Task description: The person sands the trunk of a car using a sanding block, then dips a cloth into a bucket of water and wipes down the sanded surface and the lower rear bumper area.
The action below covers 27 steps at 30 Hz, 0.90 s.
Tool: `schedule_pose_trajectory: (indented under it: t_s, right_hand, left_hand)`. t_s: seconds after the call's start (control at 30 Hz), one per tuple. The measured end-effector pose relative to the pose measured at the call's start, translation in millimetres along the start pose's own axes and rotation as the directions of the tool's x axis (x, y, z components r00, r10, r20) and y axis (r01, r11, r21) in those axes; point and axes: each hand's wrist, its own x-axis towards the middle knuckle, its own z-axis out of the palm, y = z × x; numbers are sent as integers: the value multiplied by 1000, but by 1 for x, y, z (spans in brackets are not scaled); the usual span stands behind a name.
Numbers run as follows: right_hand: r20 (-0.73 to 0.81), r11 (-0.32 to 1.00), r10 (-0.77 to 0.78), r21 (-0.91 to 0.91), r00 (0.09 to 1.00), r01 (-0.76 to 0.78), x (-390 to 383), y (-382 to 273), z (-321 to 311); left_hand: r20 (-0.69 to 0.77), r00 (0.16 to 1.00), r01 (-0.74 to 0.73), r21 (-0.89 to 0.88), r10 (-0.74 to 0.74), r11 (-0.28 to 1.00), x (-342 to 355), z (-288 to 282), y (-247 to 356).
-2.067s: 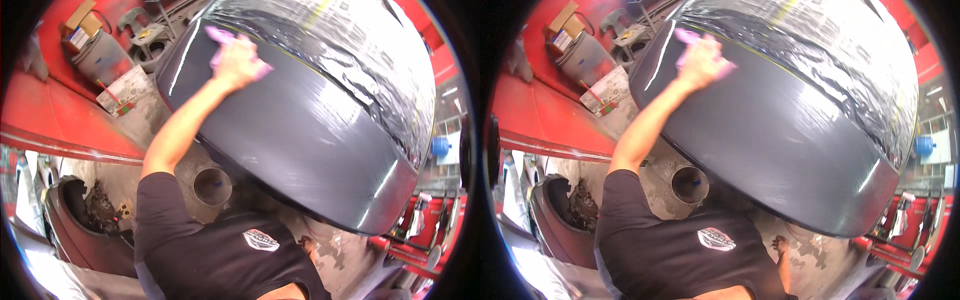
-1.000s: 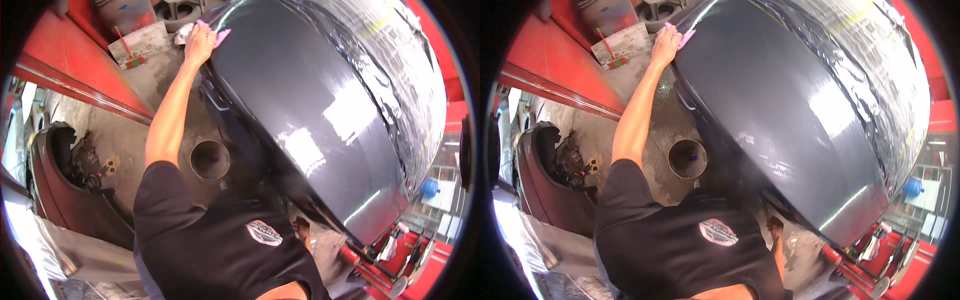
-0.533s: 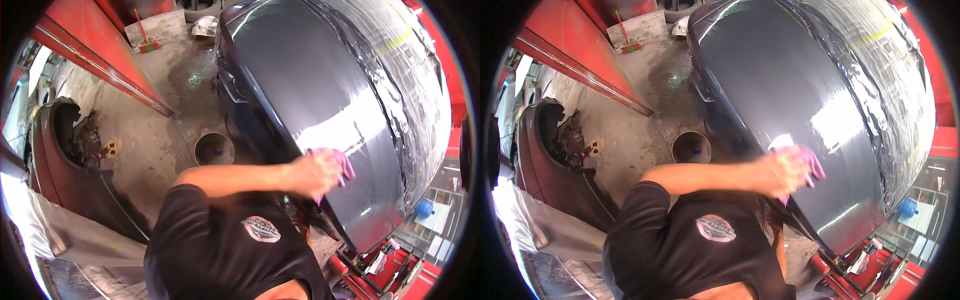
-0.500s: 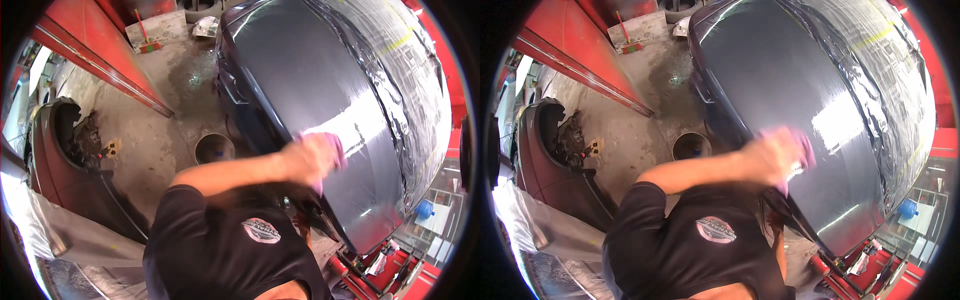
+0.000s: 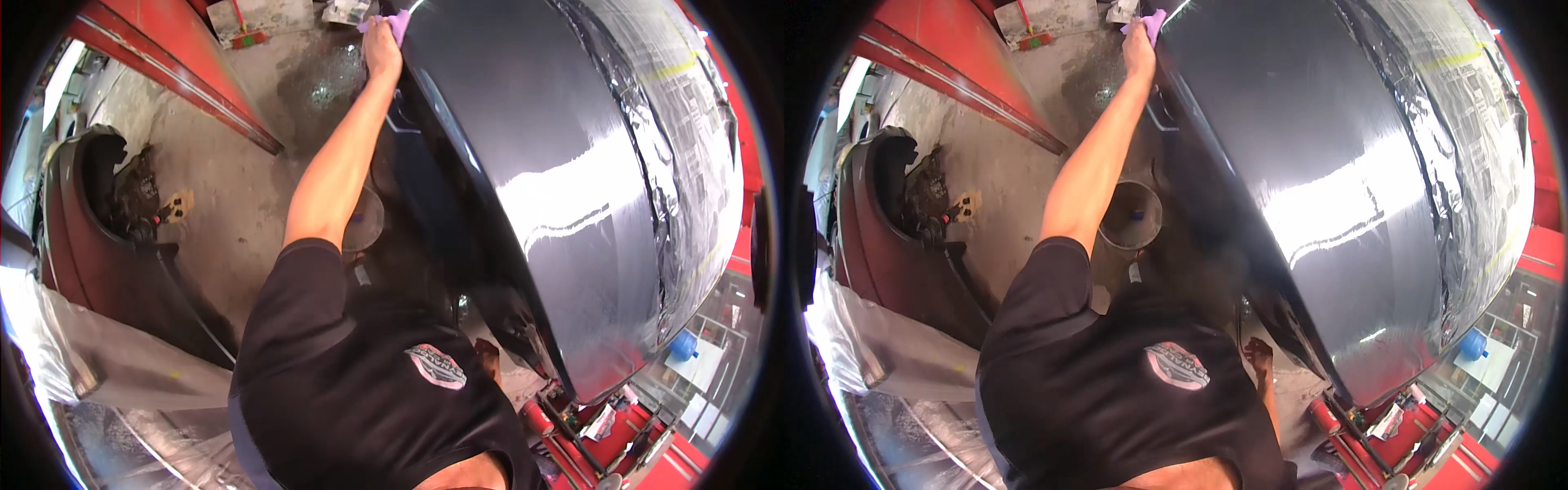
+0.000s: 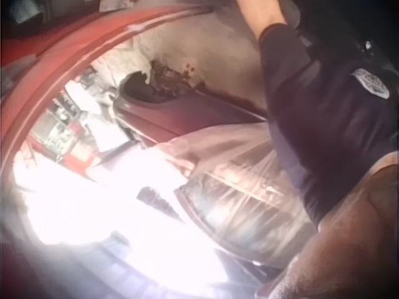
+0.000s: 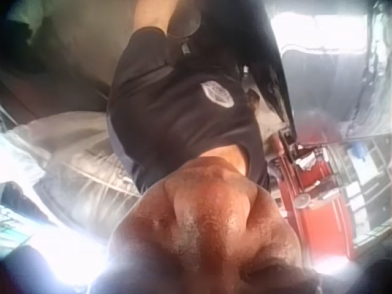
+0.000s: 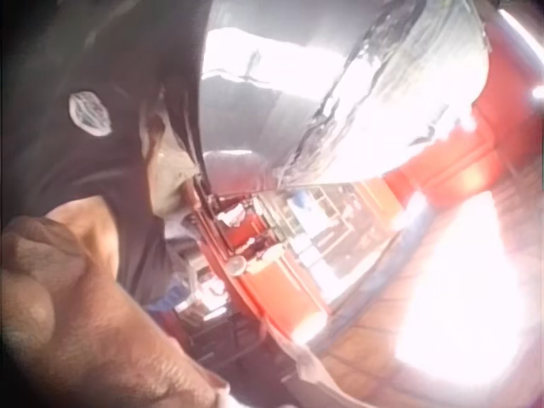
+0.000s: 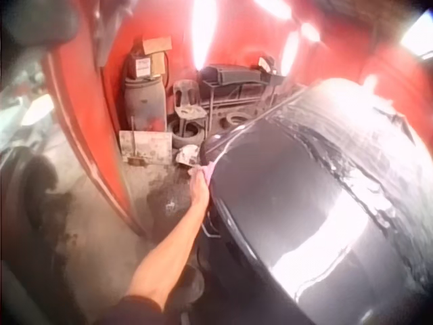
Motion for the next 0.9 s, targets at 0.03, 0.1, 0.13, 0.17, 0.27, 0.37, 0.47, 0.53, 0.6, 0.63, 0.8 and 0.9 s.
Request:
schedule_pose_trajectory:
  t_s: [0.03, 0.1, 0.13, 0.17, 0.27, 0.37, 0.47, 0.53, 0.6, 0.63, 0.8, 0.9]
  right_hand:
    - [26, 1000, -5, 12, 1000, 5, 9, 0, -4]
    - [72, 995, 43, 88, 997, -49, 23, 24, -30]
    - [61, 997, -58, 63, 996, 55, 26, 22, -33]
    - [87, 986, -169, 10, 982, 169, 44, 12, -40]
    - [167, 954, -291, -17, 942, 298, 56, 9, -57]
    - [88, 900, -298, -305, 951, 310, 44, -14, -43]
    - [73, 929, -260, -254, 963, 270, 28, 3, -41]
    - [93, 852, -333, -398, 938, 342, 29, 48, -57]
    - [145, 741, -405, -526, 903, 417, 20, 66, -61]
    - [134, 811, -400, -409, 907, 418, 4, 67, -50]
    - [46, 932, -226, -280, 973, 230, -20, 112, -48]
    - [60, 825, -362, -444, 930, 350, -3, 177, -71]
  left_hand:
    - [-103, 995, -23, -83, 14, 996, -23, 2, 10]
    - [-131, 991, -2, -249, -31, 969, -96, 24, 64]
    - [-96, 993, 41, -279, -70, 959, -130, 14, 92]
    - [-153, 988, -38, -212, 5, 977, -159, 2, 92]
    - [-68, 981, 142, -392, -182, 909, -257, -7, 163]
    - [93, 971, 235, -506, -219, 830, -362, -6, 204]
    - [412, 867, 490, -591, -282, 641, -460, -9, 245]
    - [627, 744, 649, -592, -233, 478, -506, -21, 264]
    - [803, 584, 812, -575, -120, 100, -514, -56, 280]
    - [928, 371, 926, -372, -25, -68, -503, -77, 280]
    - [941, 287, 947, -306, 179, 93, -463, -137, 343]
    - [872, 369, 905, -416, 321, 90, -410, -118, 397]
